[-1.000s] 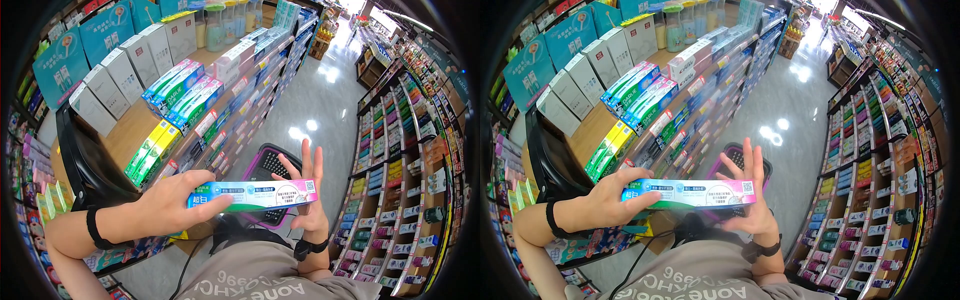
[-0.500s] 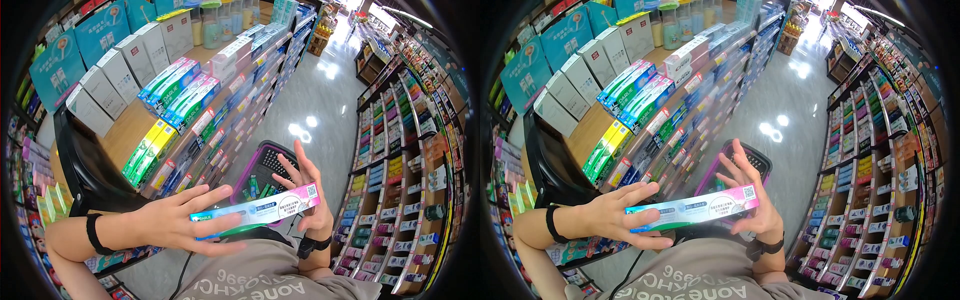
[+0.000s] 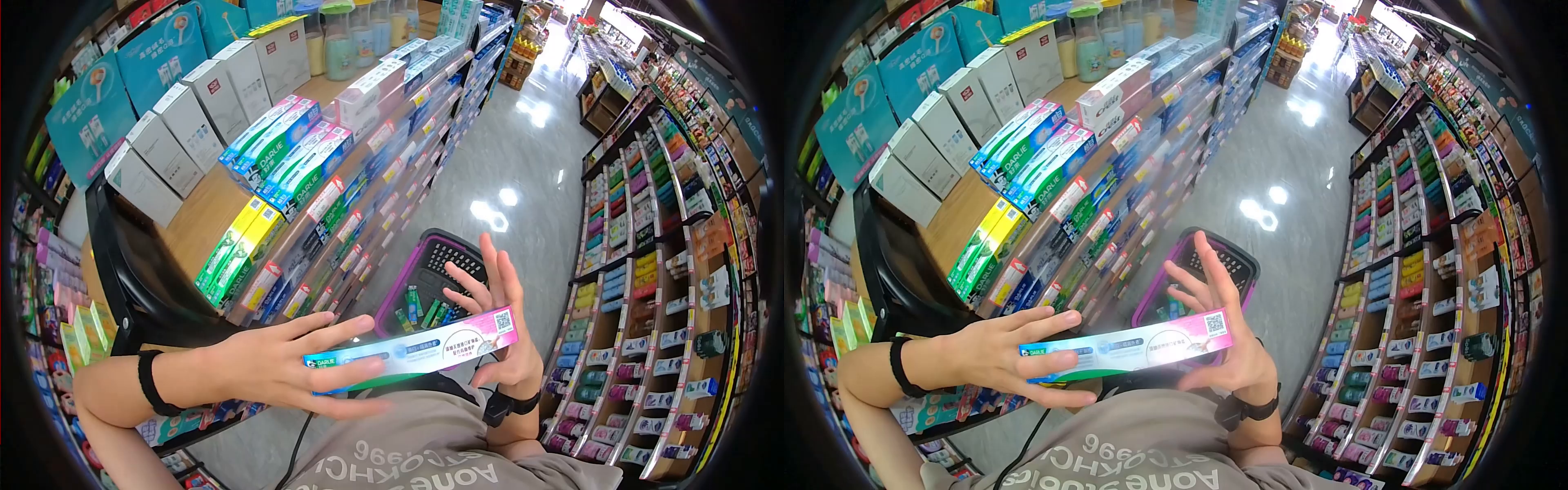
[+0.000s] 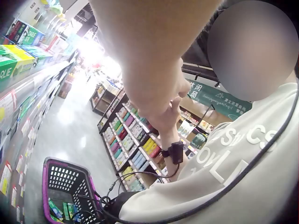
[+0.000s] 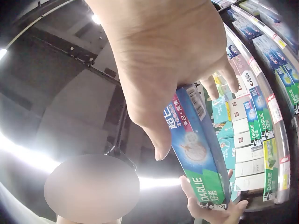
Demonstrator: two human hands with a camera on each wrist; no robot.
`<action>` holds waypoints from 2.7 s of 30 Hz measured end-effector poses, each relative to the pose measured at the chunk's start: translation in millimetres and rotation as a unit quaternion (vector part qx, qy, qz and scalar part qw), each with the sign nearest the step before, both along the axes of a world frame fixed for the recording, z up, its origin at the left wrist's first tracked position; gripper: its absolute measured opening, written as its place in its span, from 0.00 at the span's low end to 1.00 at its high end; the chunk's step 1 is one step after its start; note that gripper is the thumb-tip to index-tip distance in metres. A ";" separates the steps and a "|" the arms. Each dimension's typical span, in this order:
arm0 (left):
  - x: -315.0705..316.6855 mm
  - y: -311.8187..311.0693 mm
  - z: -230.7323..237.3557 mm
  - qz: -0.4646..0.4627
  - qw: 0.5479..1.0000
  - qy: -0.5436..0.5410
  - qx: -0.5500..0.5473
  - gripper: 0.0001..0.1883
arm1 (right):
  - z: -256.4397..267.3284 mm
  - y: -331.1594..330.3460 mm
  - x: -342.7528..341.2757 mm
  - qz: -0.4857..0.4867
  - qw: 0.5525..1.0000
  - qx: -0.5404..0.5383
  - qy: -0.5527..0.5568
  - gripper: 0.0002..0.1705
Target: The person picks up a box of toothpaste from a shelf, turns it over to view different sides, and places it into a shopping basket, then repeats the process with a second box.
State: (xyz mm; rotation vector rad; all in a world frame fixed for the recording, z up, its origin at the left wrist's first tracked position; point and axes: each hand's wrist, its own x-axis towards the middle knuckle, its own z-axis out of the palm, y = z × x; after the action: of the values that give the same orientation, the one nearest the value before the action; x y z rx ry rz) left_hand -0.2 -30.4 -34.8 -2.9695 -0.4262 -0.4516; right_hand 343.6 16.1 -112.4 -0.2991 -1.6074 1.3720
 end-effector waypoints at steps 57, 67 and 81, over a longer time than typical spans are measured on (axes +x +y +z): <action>-5.5 11.7 15.7 0.176 0.924 -0.076 -0.331 0.25 | -18.4 3.3 -12.8 0.059 0.969 -0.238 0.015 0.54; 2.2 9.6 14.5 0.216 0.938 -0.100 -0.253 0.32 | -34.0 11.2 17.7 0.057 0.979 -0.197 0.021 0.56; -1.9 24.2 7.7 0.097 0.936 0.278 -0.193 0.20 | -259.7 95.5 106.2 -0.279 0.817 -0.473 -0.173 0.22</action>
State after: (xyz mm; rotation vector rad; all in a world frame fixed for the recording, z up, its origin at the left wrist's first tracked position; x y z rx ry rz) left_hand -2.1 -6.2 -27.1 -3.1665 -0.7983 0.5462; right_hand 449.8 111.6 -372.1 -1.5587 -0.8219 1.5748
